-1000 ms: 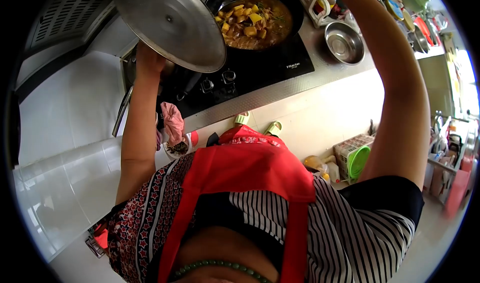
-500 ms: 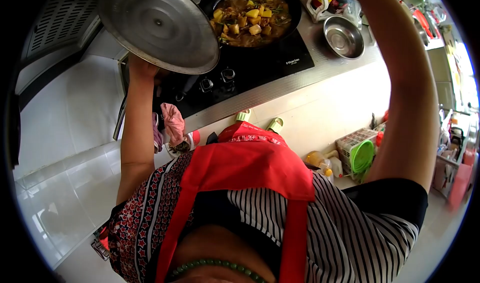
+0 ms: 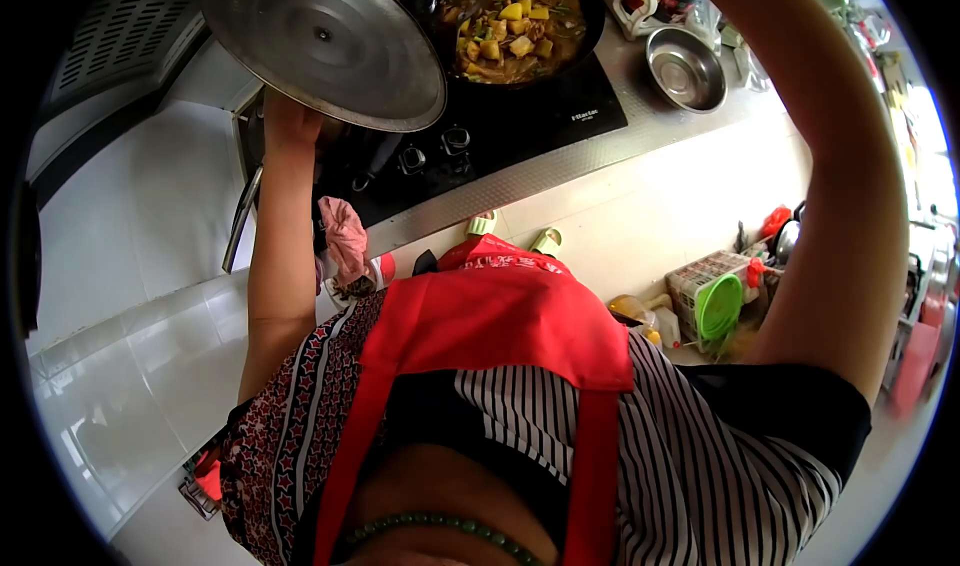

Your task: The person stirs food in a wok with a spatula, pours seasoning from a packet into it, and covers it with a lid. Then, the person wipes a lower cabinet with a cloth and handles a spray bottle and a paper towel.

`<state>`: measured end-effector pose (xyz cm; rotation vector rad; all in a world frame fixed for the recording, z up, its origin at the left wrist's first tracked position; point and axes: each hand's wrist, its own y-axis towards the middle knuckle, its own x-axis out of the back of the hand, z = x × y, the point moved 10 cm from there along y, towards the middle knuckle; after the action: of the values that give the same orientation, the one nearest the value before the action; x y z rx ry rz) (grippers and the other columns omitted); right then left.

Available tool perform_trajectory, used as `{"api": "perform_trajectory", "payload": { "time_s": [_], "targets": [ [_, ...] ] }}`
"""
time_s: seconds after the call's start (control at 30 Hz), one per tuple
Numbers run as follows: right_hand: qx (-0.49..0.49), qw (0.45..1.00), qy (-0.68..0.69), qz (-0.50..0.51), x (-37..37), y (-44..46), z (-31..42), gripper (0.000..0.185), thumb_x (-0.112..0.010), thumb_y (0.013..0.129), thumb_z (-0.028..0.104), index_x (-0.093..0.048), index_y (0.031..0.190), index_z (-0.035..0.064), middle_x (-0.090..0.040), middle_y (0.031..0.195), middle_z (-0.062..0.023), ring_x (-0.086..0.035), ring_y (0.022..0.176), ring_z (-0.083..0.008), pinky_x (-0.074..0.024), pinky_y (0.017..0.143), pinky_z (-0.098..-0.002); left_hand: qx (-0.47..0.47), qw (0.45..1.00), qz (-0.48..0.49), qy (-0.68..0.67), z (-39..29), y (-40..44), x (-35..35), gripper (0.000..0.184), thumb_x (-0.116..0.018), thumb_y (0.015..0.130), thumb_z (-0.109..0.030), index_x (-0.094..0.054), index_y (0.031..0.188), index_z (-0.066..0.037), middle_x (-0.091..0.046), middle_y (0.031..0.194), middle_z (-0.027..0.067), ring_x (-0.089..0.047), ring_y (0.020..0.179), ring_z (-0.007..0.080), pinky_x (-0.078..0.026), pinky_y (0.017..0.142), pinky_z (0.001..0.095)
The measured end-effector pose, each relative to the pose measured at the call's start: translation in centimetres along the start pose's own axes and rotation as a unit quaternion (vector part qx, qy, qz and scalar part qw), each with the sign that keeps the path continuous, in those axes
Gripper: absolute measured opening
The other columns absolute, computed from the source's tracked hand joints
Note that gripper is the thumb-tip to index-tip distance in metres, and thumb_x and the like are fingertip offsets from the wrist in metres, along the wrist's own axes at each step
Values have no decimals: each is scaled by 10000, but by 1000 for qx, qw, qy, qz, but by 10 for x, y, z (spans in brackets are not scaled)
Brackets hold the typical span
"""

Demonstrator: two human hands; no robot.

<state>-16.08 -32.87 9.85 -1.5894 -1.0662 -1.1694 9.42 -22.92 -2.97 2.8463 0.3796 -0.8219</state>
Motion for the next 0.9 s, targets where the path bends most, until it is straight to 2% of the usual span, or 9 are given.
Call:
{"api": "perform_trajectory", "payload": {
  "time_s": [0.03,0.17,0.3,0.47,0.53,0.67,0.73,0.83,0.9],
  "targets": [
    [-40,998,18,40,-5,-13,1,346,-638,708,65,-693,1022,200,-666,980,-31,-626,922,-234,-496,737,-366,1,1000,3,-3,0,-1,-3,392,-553,831,80,-519,1207,-25,-594,1140,88,-576,1071,200,-489,922,330],
    [-103,994,-26,-39,9,-71,4,282,-614,741,62,-710,970,196,-675,932,-10,-627,894,-212,-488,738,-346,9,999,31,5,5,2,-10,403,-571,830,54,-514,1220,-28,-592,1136,79,-581,1051,189,-496,895,313],
    [-193,980,57,2,2,-112,-3,303,-623,738,40,-714,982,196,-678,899,-52,-631,856,-231,-490,740,-353,19,1000,-1,10,11,0,-20,422,-579,827,45,-507,1235,-31,-593,1132,67,-580,1043,185,-494,890,310],
    [-276,953,113,-52,27,-165,-10,390,-678,699,47,-693,1068,172,-681,872,-100,-635,762,-233,-500,694,-343,15,1000,27,-4,22,9,-30,409,-575,820,54,-518,1216,-29,-598,1118,63,-586,1029,186,-497,888,317],
    [-353,920,169,36,29,-172,-6,395,-696,693,70,-689,1075,167,-682,848,-102,-637,740,-222,-499,675,-334,21,999,29,8,23,13,-31,402,-572,815,62,-526,1204,-28,-601,1114,66,-589,1029,189,-499,890,320],
    [-280,943,179,31,22,-162,10,308,-693,740,158,-699,1048,177,-685,813,-77,-641,724,-216,-492,663,-338,17,1000,8,6,23,14,-33,399,-567,807,76,-535,1191,-25,-606,1107,70,-593,1032,198,-504,893,329],
    [-215,961,162,-69,-8,-160,16,216,-652,821,196,-686,1028,144,-679,842,-89,-663,760,-225,-522,691,-350,14,999,42,-1,22,10,-39,402,-564,808,80,-533,1194,-23,-605,1110,73,-594,1032,202,-508,890,330],
    [-197,978,-19,-58,-38,-133,42,208,-557,880,236,-683,1038,188,-680,917,-60,-660,790,-275,-535,695,-383,22,1000,20,2,24,8,-35,407,-561,810,83,-527,1203,-19,-602,1115,77,-595,1034,206,-513,883,329],
    [-287,955,-29,64,-54,-113,52,287,-483,906,183,-630,1146,240,-675,880,-88,-671,771,-268,-542,659,-397,25,1000,4,0,24,6,-27,411,-560,813,83,-522,1210,-18,-600,1120,79,-594,1035,208,-516,879,327]
  ]
}}
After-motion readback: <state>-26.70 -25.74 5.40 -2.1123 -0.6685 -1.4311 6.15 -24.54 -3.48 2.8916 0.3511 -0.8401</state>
